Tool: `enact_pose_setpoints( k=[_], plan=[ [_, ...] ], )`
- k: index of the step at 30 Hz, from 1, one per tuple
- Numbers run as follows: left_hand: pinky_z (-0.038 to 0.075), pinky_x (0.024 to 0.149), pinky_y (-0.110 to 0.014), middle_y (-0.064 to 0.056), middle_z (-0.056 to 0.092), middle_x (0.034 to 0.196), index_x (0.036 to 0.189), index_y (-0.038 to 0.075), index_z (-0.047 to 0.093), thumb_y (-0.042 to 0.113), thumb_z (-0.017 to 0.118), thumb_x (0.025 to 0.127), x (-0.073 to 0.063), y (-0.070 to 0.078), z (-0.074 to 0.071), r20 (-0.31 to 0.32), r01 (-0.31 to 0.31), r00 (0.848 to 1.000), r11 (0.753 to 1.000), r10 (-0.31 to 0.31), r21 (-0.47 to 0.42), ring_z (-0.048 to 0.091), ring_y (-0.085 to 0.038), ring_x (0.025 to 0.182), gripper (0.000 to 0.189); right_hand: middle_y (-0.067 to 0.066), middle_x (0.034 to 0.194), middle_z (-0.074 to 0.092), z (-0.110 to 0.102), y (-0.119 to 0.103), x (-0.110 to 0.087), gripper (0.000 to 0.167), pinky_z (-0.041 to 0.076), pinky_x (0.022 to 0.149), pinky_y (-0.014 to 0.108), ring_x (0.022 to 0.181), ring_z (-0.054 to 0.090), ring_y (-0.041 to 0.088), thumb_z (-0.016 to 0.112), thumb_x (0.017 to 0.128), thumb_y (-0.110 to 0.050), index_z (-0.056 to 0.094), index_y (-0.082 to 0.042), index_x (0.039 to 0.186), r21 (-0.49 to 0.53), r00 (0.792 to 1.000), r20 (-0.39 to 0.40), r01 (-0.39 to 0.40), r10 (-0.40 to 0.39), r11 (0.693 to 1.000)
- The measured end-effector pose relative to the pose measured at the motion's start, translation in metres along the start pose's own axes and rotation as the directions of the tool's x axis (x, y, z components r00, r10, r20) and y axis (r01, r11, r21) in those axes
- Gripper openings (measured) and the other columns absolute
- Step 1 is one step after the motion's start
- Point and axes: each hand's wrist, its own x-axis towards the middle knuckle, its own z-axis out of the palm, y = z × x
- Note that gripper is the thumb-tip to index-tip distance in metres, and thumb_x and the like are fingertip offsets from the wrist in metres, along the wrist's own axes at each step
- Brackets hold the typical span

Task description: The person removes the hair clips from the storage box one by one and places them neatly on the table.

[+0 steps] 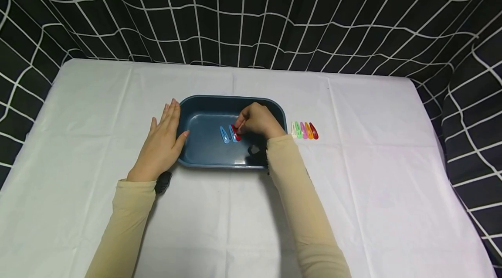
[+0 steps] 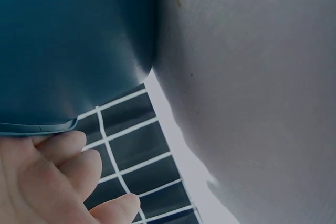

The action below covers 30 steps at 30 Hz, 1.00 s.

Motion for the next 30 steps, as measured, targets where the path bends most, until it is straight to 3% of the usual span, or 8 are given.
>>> enact_pose_setpoints(
  k=[16,23,30],
  plan=[
    [0.01,0.108,-0.06,-0.015,0.011,0.156,0.148,-0.004,0.016,0.026,0.05,0.097,-0.0012,-0.0002,0.0007,0.0,0.005,1.0,1.0,-0.005,-0.005,0.01,-0.029,0.143,0.068,0.0,0.07,0.066,0.0065,-0.0033,0.0014,0.01,0.041,0.068,0.029,0.071,0.051,0.016,0.078,0.073,-0.007,0.069,-0.006,0.074,-0.101,0.998,0.017,-0.061,0.064,0.993],
    [0.009,0.109,-0.059,-0.014,0.011,0.156,0.149,-0.003,0.016,0.027,0.05,0.097,-0.0008,0.0006,0.001,0.001,0.006,1.0,1.0,-0.006,-0.01,0.009,-0.029,0.143,0.069,0.0,0.07,0.064,0.0061,-0.0049,-0.0003,0.006,0.04,0.064,0.027,0.07,0.049,0.015,0.075,0.077,-0.008,0.07,-0.005,0.075,-0.103,0.998,0.036,-0.051,0.055,0.993],
    [0.01,0.108,-0.059,-0.014,0.01,0.156,0.149,-0.003,0.015,0.027,0.05,0.098,-0.0001,0.0011,0.0005,0.007,0.006,1.0,1.0,-0.006,-0.011,0.009,-0.029,0.143,0.068,-0.003,0.067,0.062,0.0059,-0.0043,-0.0005,0.014,0.039,0.063,0.027,0.067,0.048,0.014,0.08,0.073,-0.013,0.068,-0.008,0.071,-0.13,0.999,0.032,-0.026,0.03,0.991]
  ],
)
